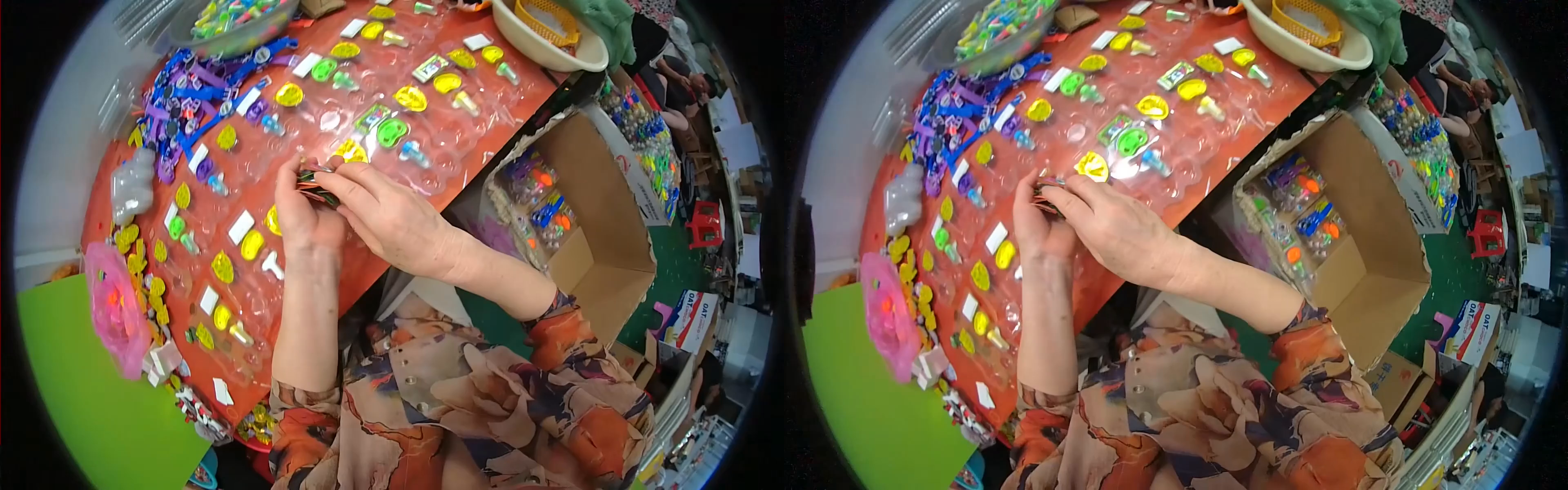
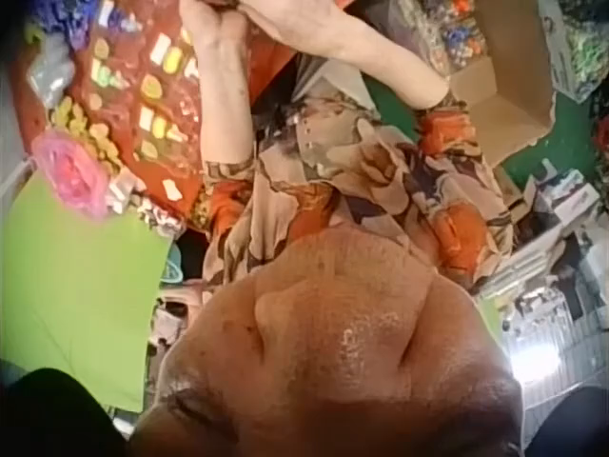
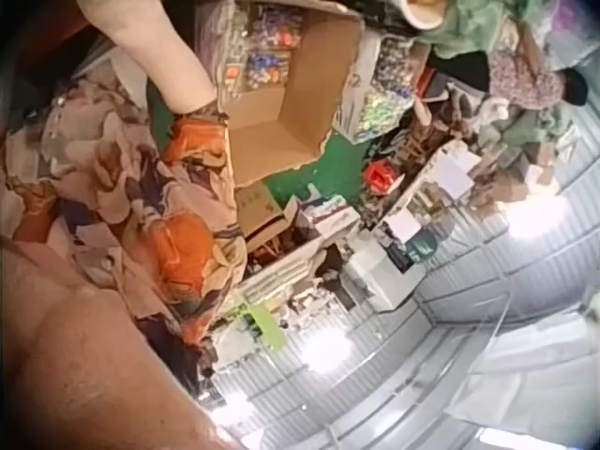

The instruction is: Packaging toy watches into a plastic tray for assembly.

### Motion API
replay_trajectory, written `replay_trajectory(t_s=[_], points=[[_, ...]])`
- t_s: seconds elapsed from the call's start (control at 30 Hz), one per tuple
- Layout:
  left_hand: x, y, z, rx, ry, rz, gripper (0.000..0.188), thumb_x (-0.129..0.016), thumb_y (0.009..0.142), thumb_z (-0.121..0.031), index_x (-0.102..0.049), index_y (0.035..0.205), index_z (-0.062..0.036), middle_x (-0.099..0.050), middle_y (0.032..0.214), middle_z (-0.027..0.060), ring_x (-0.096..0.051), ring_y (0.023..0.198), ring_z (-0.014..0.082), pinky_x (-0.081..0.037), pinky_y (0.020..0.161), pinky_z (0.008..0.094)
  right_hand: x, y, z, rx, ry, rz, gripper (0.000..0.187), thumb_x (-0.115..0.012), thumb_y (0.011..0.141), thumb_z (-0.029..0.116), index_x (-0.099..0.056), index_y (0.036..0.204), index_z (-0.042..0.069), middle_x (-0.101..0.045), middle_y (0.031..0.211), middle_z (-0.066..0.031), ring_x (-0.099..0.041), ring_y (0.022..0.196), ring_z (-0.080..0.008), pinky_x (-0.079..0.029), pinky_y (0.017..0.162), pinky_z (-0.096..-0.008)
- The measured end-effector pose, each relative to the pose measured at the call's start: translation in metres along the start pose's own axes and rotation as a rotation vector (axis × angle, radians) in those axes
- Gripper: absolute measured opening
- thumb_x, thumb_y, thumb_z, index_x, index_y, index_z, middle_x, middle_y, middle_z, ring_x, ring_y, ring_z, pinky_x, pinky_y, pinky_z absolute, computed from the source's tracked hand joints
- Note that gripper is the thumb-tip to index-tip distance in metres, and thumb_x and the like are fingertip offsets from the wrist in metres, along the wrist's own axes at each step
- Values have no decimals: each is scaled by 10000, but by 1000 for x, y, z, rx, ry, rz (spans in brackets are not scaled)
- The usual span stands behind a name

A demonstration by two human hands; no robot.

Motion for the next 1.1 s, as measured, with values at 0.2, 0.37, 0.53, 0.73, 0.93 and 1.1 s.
replay_trajectory(t_s=[0.2,0.37,0.53,0.73,0.93,1.1], points=[[16,-45,-20,86,41,-109,225,-525,940,-254,-585,919,-38,-679,886,178,-649,823,296,-544,787,412,-23,-18,35,-39,170,-12,392,-601,867,-47,-585,1255,6,-605,1192,-199,-625,1109,-357,-534,919,-406],[41,-45,-25,110,-81,10,185,-568,923,-254,-554,931,-70,-645,903,156,-627,805,267,-517,645,380,-25,-23,40,-17,251,-30,421,-571,864,-82,-575,1275,9,-607,1183,-176,-632,1070,-340,-528,914,-388],[23,-51,-17,98,-112,-86,200,-543,937,-272,-548,937,-72,-619,877,132,-599,792,249,-388,478,297,-36,-29,37,-163,237,-301,376,-579,858,-96,-608,1216,15,-611,1081,-145,-645,948,-308,-536,843,-373],[30,-66,-27,180,-157,122,170,-529,931,-240,-508,889,-77,-452,834,75,-480,769,202,-329,441,256,-15,-36,11,-217,226,-126,184,-634,843,-63,-674,1011,1,-637,969,-103,-661,852,-201,-534,713,-326],[28,-94,-24,185,-43,46,219,-555,982,-281,-551,904,-77,-479,779,98,-478,680,217,-366,394,268,65,-14,-67,-566,137,-330,141,-655,902,109,-704,1010,31,-707,913,-43,-649,856,-89,-518,738,-258],[34,-100,-20,203,57,64,201,-541,1022,-306,-548,935,-125,-565,813,84,-565,683,202,-505,485,294,126,33,-202,-441,-301,-557,169,-663,889,137,-695,998,13,-718,827,-118,-685,733,-156,-543,681,-310]])
Point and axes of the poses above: each hand's wrist, its own y-axis towards the middle knuckle, its own x-axis out of the back of the hand, z = x × y, the point moved 1 cm from there along y, towards the middle knuckle
